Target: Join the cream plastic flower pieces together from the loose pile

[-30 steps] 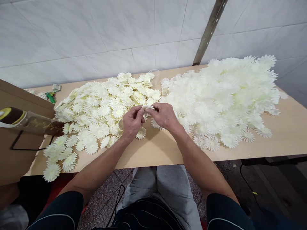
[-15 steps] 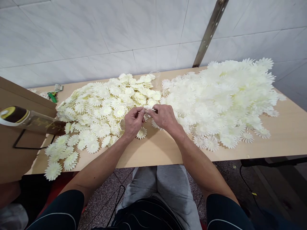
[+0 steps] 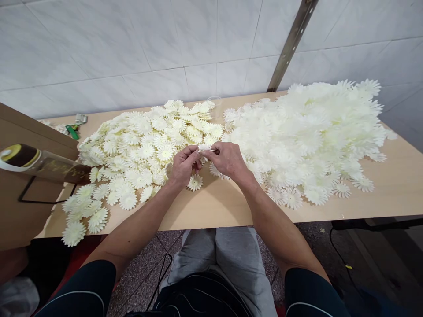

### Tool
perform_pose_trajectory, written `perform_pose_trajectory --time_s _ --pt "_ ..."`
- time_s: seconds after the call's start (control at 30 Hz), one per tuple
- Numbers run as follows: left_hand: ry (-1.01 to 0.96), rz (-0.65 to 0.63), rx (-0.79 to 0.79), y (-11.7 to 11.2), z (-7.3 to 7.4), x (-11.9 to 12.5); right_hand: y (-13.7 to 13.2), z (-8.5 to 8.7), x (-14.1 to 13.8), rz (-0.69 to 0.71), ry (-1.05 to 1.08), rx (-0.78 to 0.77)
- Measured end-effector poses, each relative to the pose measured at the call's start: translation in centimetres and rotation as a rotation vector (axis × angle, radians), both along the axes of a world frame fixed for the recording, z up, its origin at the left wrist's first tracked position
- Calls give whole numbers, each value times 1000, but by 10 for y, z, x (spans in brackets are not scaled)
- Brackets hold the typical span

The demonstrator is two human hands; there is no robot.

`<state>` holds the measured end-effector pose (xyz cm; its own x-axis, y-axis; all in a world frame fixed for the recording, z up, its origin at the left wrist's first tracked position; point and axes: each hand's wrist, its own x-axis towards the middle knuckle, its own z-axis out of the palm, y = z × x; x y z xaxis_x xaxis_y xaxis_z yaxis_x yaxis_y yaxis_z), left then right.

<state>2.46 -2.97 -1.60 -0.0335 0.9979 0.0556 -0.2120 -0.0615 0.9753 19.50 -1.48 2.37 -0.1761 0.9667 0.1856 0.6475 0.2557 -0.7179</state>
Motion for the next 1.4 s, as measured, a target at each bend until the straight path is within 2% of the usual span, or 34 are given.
perform_pose_trajectory --time_s 0.2,0.4,0.63,0.77,0.9,1.03,1.13,1.2,1.33,1.4 --pt "-64 -17 -38 1 3 1 -1 1 1 -47 129 -15" --pt "-47 94 -41 3 2 1 -3 11 12 157 299 -252" --pt "-84 133 -48 4 5 -2 -1 15 26 226 343 -294" --pt "-114 115 -36 3 8 -1 -1 16 29 129 351 -280" --pt "-121 109 -26 3 8 -2 0 18 40 9 320 -191" --pt "-102 114 -13 3 5 -1 3 18 53 -101 208 -11" --pt "-56 106 5 2 3 1 2 17 50 -229 202 144" --pt "-6 100 24 0 2 3 0 17 42 -181 235 151" --pt "62 106 91 -5 1 6 -5 18 19 122 232 -8" --pt "83 117 115 -6 1 7 -6 17 10 159 189 -55"
